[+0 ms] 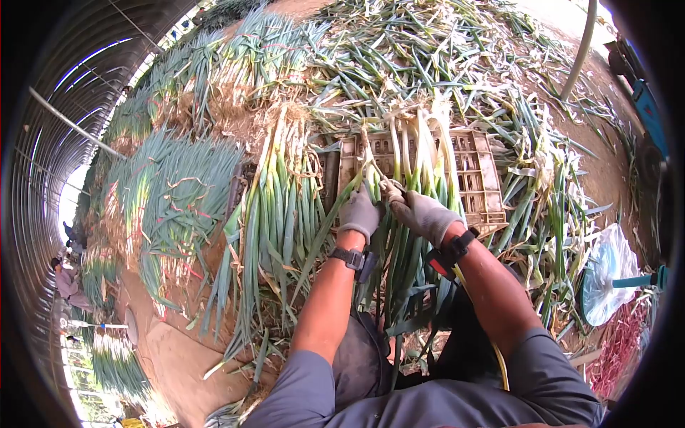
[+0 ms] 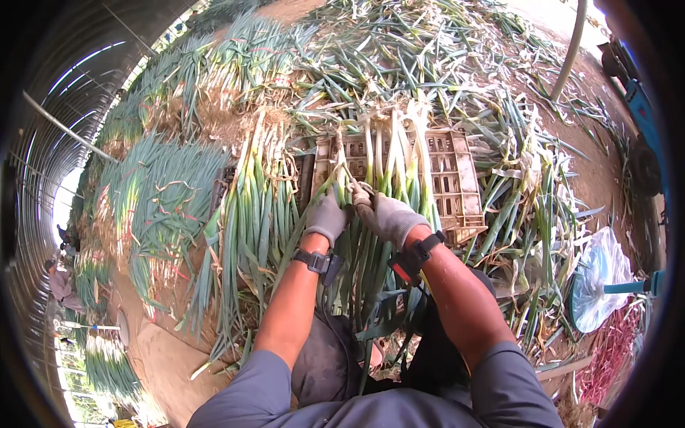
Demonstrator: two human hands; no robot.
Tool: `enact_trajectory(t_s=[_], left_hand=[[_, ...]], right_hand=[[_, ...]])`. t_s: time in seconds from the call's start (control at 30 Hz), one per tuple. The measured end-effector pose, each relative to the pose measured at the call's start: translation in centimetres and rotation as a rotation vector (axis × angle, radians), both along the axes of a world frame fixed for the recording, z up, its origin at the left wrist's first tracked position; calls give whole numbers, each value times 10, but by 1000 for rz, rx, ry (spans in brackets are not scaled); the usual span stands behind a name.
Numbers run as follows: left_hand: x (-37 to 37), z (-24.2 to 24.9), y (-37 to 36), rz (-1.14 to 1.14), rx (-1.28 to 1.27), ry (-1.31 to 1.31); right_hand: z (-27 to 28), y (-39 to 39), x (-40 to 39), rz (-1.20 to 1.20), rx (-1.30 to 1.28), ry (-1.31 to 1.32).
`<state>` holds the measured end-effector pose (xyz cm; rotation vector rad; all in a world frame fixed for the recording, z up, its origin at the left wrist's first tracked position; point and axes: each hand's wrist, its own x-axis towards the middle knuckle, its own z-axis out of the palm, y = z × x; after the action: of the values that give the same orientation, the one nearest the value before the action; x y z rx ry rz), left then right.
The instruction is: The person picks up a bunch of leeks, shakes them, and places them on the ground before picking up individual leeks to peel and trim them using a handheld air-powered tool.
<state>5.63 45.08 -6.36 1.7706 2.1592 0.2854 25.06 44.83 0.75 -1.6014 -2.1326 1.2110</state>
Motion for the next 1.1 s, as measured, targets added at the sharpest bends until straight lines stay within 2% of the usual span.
enact_trajectory(t_s=[0.13, 0.17, 0.27, 0.33, 0.4, 0.57, 0.77, 0.87, 0.97, 1.07, 1.1], left_hand=[[-8, -7, -8, -17, 47, 15], [-12, -8, -9, -14, 62, 26], [-8, 21, -8, -7, -164, -9], [-2, 20, -11, -40, -93, 18], [2, 23, -16, -63, -43, 42], [4, 28, -30, -62, -118, 6], [-1, 11, -43, -87, -148, 64], [1, 21, -51, -61, -202, -1], [-4, 28, -55, -17, -242, -111], [-17, 25, -54, 58, -157, -238], [-21, 23, -52, 31, -84, -274]], right_hand=[[6, -12, 0, 4, 2, 37], [8, -24, 4, 53, 88, 12], [11, -40, 6, 65, 21, -75], [11, -35, 7, -17, 54, -43], [5, -21, 6, 1, 59, -57], [2, 0, -5, 12, 37, -97], [0, 17, -22, -64, -39, -145], [1, 19, -29, -111, -14, -60], [-27, 27, -33, -20, -32, 37], [-1, 15, -34, -126, -22, 14], [2, 12, -29, -138, -5, 78]])
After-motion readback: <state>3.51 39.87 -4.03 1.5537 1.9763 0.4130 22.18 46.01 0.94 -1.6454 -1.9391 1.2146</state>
